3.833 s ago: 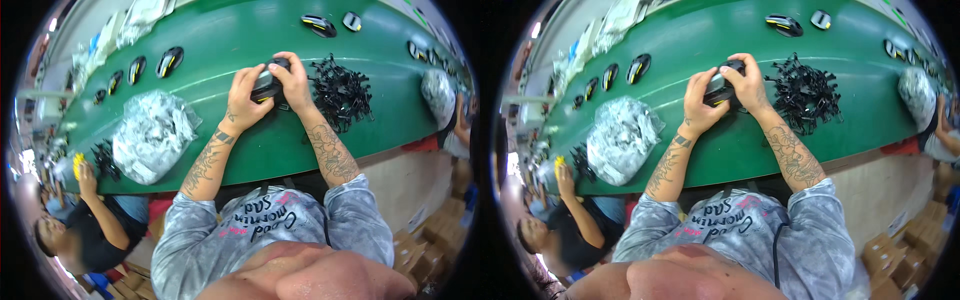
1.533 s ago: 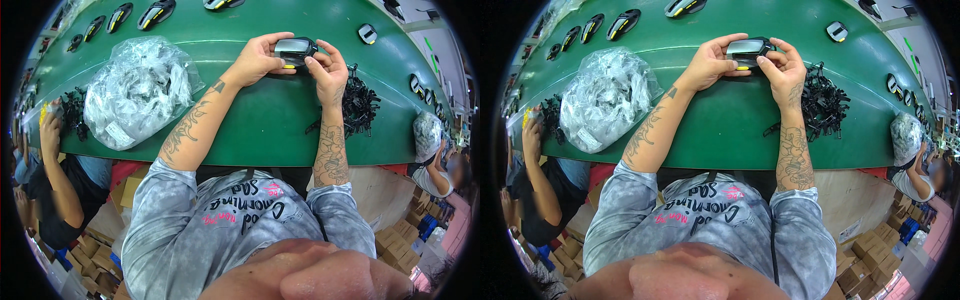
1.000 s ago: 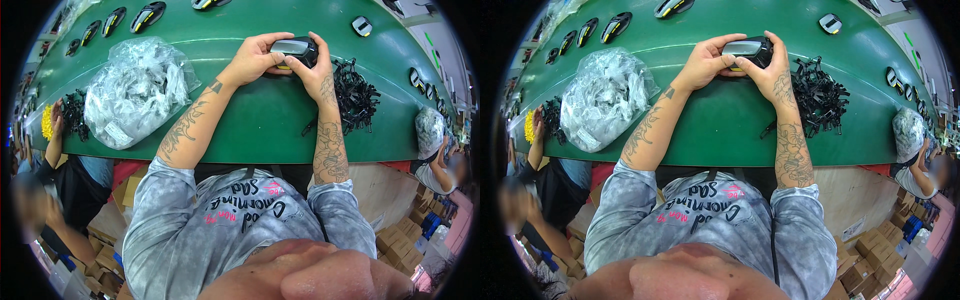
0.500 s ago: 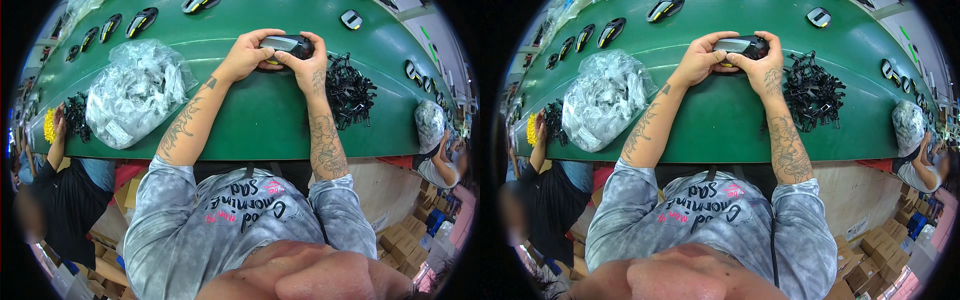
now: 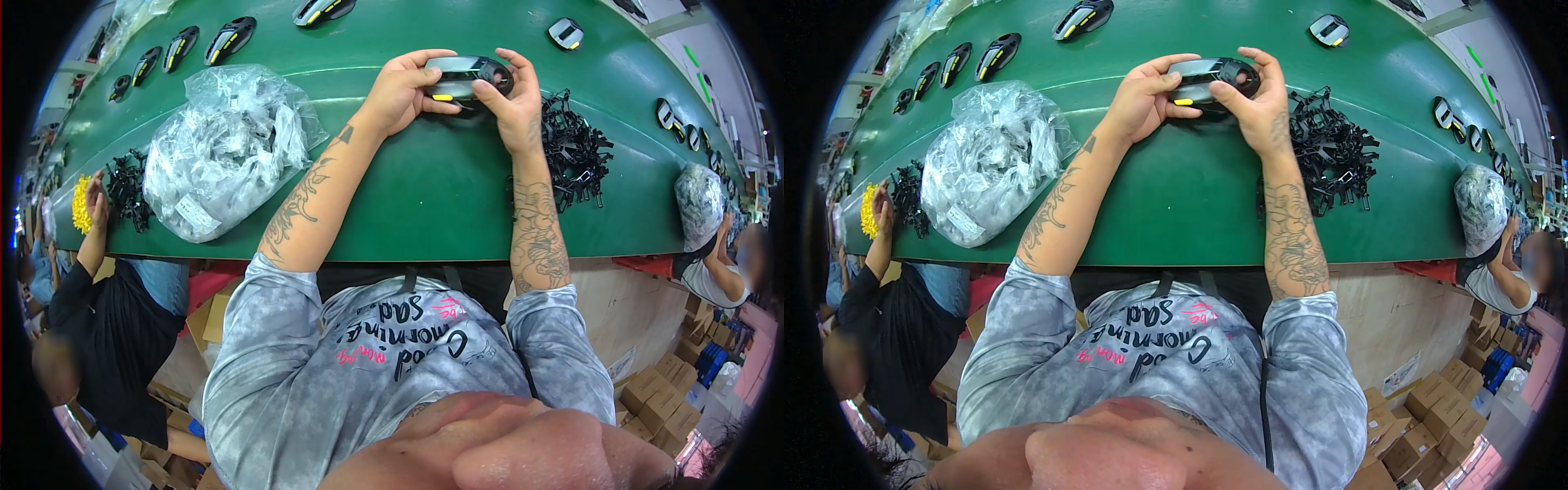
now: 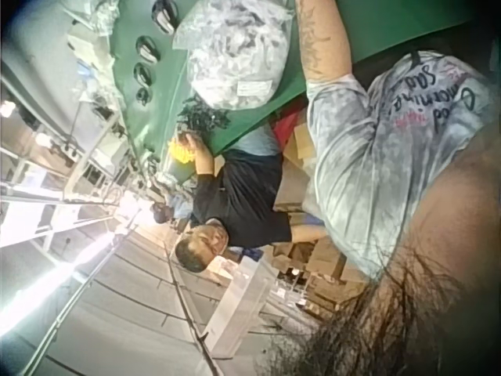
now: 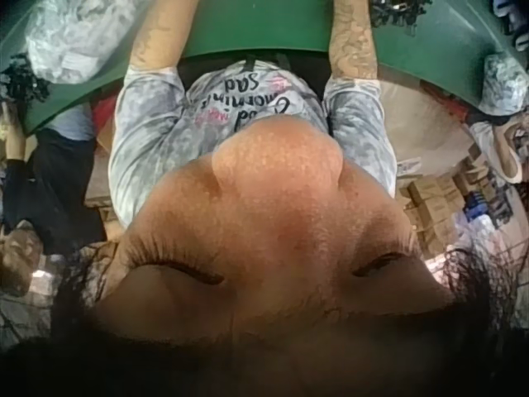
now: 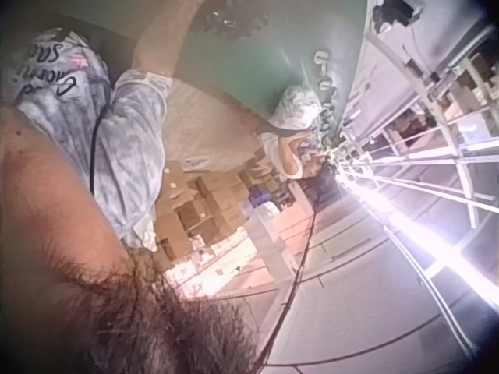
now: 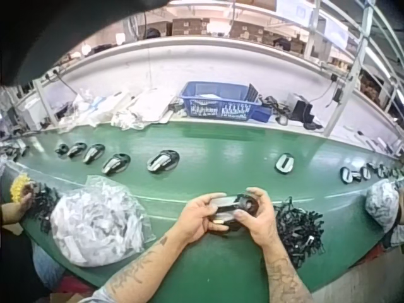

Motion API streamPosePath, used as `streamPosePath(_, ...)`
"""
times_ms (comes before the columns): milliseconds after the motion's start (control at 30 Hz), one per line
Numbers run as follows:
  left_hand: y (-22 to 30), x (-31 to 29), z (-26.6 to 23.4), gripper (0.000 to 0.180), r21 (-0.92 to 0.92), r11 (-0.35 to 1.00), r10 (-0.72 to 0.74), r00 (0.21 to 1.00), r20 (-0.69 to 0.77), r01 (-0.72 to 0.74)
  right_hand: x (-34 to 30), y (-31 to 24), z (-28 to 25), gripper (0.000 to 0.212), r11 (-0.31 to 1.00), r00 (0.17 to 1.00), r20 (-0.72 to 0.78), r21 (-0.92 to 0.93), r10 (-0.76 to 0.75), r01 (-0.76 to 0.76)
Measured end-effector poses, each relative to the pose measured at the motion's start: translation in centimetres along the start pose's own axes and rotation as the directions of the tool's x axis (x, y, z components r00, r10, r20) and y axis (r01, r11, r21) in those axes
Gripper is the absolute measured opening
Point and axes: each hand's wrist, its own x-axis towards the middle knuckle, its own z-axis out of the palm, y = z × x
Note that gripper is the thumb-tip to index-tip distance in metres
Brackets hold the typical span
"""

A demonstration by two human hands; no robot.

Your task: The recorder is assembling computer mice on a factory conveyor belt, attaching components and placing them in plastic bags.

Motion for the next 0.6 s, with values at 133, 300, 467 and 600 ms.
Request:
streamPosePath(133,0.0,0.3,-0.2,0.058,-0.001,1.000,0.024,0.996,0.082,-0.024,-0.2,0.5,0.0,0.061,0.988,0.988,0.029,-0.028,-0.149,0.150)
streamPosePath(300,-1.0,-0.3,0.6,0.079,0.526,0.810,0.229,0.966,0.120,-0.257,-0.1,0.4,0.7,0.054,0.996,0.997,-0.039,0.052,-0.065,0.067)
streamPosePath(467,-2.3,-1.0,2.7,0.067,0.853,0.337,0.465,0.858,0.218,-0.399,-0.2,-0.3,0.1,0.039,0.982,0.979,-0.189,0.182,0.079,-0.044)
streamPosePath(600,-1.1,-0.8,3.0,0.065,0.886,0.138,0.529,0.789,0.313,-0.443,0.1,0.1,0.3,0.035,0.999,0.983,-0.176,-0.009,-0.051,0.050)
